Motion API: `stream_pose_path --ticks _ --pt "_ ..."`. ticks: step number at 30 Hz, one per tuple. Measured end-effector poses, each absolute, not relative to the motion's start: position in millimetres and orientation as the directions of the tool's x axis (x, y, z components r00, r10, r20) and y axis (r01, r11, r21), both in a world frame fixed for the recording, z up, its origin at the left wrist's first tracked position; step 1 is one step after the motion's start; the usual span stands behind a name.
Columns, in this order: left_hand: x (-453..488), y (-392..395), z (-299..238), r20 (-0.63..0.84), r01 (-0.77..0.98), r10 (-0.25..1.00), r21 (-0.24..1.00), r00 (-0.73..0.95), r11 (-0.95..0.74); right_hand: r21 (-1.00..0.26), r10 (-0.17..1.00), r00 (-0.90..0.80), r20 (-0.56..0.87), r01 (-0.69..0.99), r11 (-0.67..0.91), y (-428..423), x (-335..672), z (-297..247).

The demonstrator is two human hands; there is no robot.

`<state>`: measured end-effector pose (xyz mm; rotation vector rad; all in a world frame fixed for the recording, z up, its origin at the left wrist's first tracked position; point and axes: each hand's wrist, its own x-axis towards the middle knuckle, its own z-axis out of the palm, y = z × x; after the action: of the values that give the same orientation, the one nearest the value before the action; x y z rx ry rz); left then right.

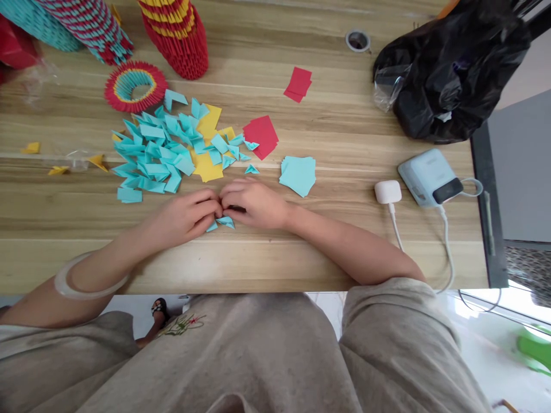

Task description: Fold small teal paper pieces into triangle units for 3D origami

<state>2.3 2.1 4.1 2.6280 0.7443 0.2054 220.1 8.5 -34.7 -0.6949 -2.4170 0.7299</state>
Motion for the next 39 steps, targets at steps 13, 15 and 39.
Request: stream_pose_path --ticks 13,15,39 --pt "1.3 2.2 3.7 0.048 0.467 0.53 0.411 0.847 -0.783 -0.609 0.596 -0.732 0.33 0.318 0.727 8.3 219.6 -35.4" --pt "1.4 2.1 3.7 0.056 0.458 0.526 0.417 0.849 -0.785 -0.606 0.596 -0.731 0.332 0.319 0.729 8.3 219.5 -35.2" --pt "2.4 1.6 3.7 0.071 0.454 0.522 0.405 0.85 -0.794 -0.605 0.597 -0.725 0.344 0.316 0.731 7.9 219.6 -35.3"
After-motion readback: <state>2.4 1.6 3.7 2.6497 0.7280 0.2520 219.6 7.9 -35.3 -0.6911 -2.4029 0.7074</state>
